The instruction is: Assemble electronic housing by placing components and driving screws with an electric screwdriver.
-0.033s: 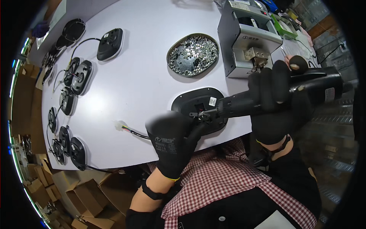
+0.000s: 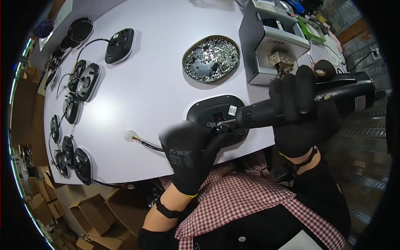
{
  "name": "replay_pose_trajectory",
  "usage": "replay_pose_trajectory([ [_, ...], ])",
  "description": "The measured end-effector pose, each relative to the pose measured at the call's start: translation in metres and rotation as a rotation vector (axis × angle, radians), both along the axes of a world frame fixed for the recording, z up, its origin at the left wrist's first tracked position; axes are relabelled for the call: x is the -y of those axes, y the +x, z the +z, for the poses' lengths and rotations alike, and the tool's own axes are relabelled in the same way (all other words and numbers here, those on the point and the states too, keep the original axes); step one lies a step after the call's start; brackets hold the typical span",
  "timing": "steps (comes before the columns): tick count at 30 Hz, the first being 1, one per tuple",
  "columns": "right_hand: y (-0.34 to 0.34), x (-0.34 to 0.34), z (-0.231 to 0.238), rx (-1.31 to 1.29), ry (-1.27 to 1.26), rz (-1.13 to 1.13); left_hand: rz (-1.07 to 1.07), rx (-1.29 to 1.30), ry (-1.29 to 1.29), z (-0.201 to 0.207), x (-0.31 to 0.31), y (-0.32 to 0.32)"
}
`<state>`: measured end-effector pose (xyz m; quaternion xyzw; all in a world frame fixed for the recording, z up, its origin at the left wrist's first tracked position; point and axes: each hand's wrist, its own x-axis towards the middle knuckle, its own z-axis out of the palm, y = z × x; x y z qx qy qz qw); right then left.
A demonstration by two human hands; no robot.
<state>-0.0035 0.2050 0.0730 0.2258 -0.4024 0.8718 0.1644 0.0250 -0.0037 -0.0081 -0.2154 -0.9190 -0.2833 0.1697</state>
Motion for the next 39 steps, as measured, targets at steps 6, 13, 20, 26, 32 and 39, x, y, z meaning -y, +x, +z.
replay_pose_trajectory([
  [6, -0.011, 0.015, -0.001, 0.082, 0.138, 0.023, 0.135, 0.037, 0.055, -0.006, -0.007, 0.006],
  [13, -0.014, 0.015, -0.002, 0.131, 0.202, 0.125, 0.078, -0.027, -0.060, -0.013, 0.000, 0.018],
  [20, -0.021, 0.024, -0.003, 0.133, 0.307, 0.180, 0.030, 0.112, 0.013, -0.007, 0.005, 0.016],
  [26, -0.033, 0.032, -0.002, 0.140, 0.407, 0.235, -0.038, 0.016, -0.034, -0.002, 0.020, -0.007],
  [32, -0.029, 0.040, 0.002, 0.201, 0.458, 0.207, 0.005, 0.055, 0.038, 0.006, 0.024, -0.012],
  [39, -0.016, 0.030, -0.004, 0.155, 0.348, 0.245, 0.069, 0.021, 0.151, -0.017, 0.012, 0.007],
])
